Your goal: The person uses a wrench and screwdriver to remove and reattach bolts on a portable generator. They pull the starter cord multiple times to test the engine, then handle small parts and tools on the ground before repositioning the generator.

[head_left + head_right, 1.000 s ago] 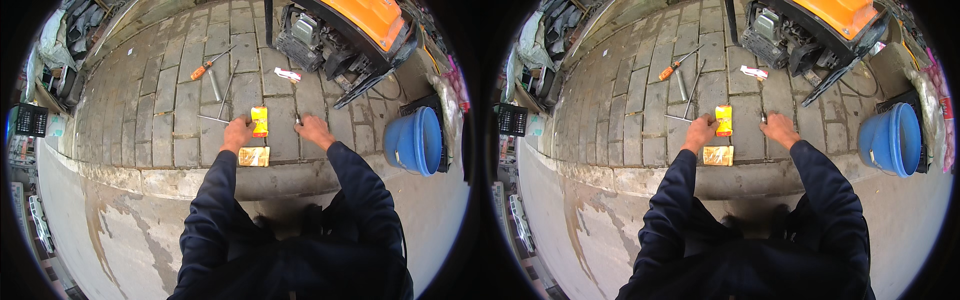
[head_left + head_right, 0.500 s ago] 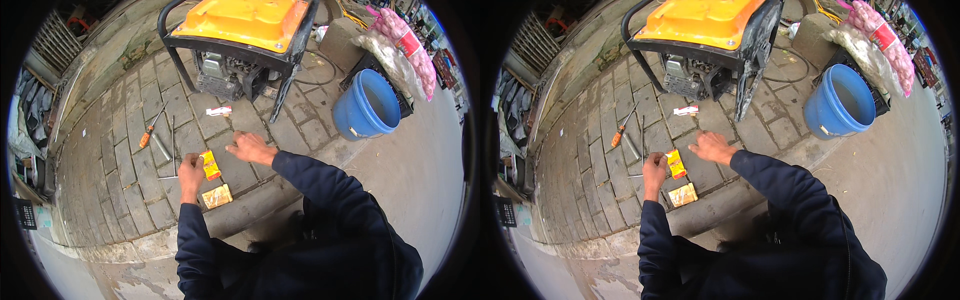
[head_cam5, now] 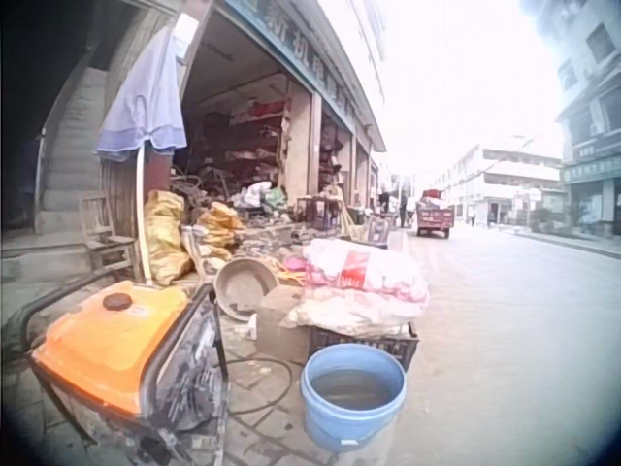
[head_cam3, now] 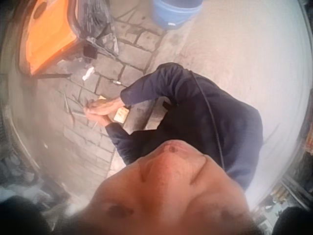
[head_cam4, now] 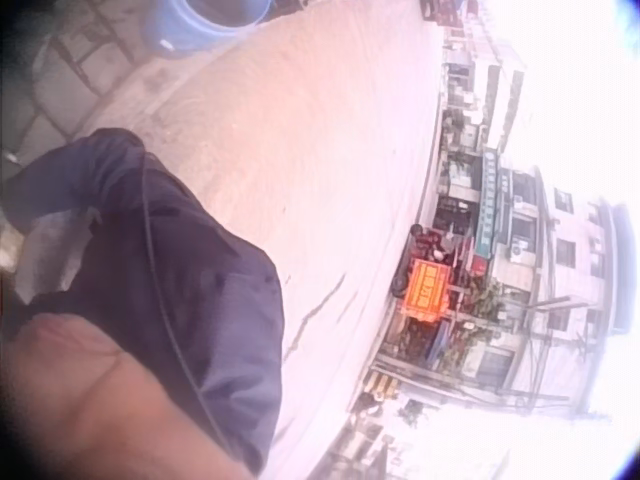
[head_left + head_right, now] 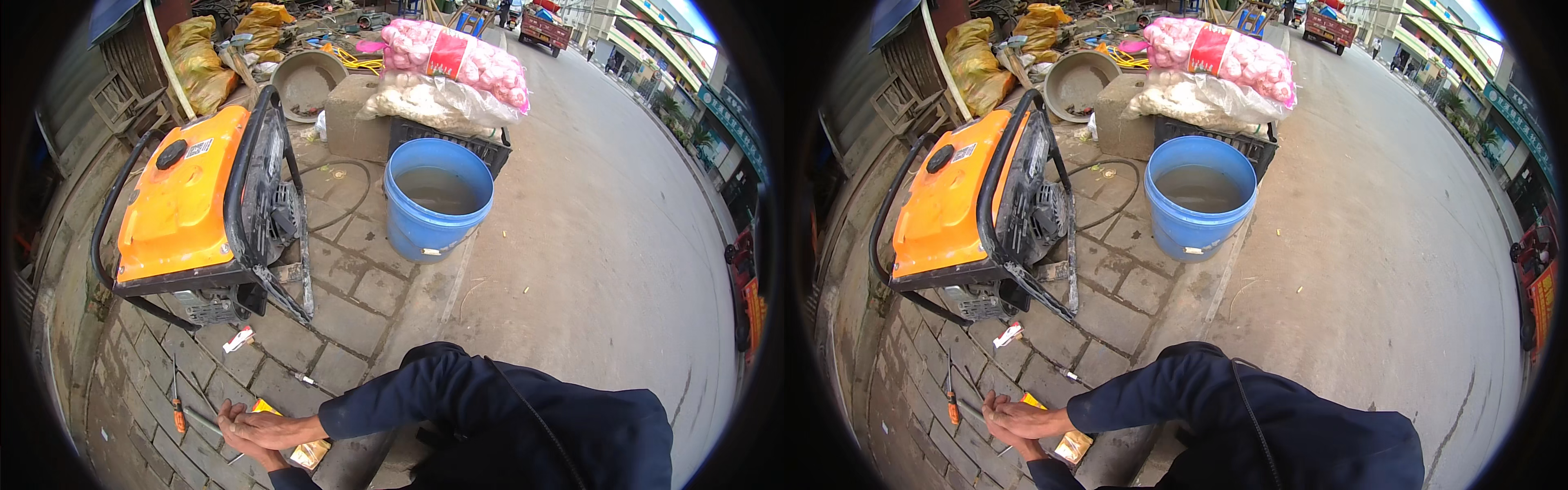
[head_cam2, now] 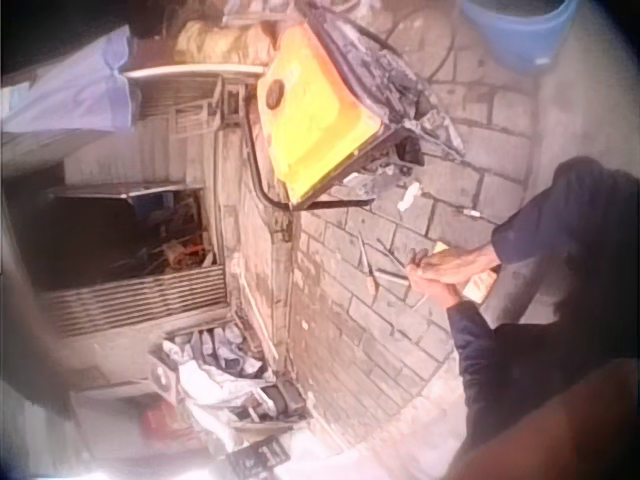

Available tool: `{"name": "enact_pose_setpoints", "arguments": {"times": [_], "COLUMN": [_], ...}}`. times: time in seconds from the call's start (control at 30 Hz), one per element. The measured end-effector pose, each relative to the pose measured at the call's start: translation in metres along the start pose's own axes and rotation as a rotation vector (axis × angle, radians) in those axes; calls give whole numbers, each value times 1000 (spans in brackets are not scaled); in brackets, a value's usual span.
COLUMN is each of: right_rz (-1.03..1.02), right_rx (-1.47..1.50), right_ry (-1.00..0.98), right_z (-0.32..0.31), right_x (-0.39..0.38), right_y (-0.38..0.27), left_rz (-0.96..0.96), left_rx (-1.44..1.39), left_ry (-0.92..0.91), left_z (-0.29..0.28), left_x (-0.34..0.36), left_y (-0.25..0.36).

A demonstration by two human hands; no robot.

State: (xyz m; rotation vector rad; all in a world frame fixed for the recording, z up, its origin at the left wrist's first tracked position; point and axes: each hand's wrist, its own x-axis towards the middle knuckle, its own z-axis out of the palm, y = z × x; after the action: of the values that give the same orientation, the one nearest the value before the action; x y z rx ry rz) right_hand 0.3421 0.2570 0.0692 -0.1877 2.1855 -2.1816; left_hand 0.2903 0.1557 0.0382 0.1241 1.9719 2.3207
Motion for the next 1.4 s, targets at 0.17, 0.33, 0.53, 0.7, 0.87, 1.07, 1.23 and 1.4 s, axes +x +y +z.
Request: {"name": "enact_pose_setpoints", "arguments": {"times": [0.17,0.33,0.53,0.7,0.87,1.07,1.23,1.4], "right_rz": [373,481,-49,3,18,-53,-123,-202], "right_rx": [701,525,-511,-693,-874,-1038,-1149,-1205], "right_ry": [305,176,326,273,238,179,265,359], "right_z": [-31,-50,-48,-51,-63,-71,-68,-77], "right_x": [6,-7,-9,-25,-31,-47,-66,-77], "right_y": [12,37,64,39,18,17,11,2], "left_rz": [-342,-419,-444,-472,-575,-595,-632,-620], "left_rx": [-379,-467,-629,-702,-731,-695,-707,-725], "left_ry": [-313,-298,28,50,47,-56,-148,-283], "left_z": [39,77,88,85,86,95,109,126], "left_x": [-21,-24,-25,-27,-28,-34,-41,-41], "left_y": [17,17,-9,-6,-4,-1,8,16]}}
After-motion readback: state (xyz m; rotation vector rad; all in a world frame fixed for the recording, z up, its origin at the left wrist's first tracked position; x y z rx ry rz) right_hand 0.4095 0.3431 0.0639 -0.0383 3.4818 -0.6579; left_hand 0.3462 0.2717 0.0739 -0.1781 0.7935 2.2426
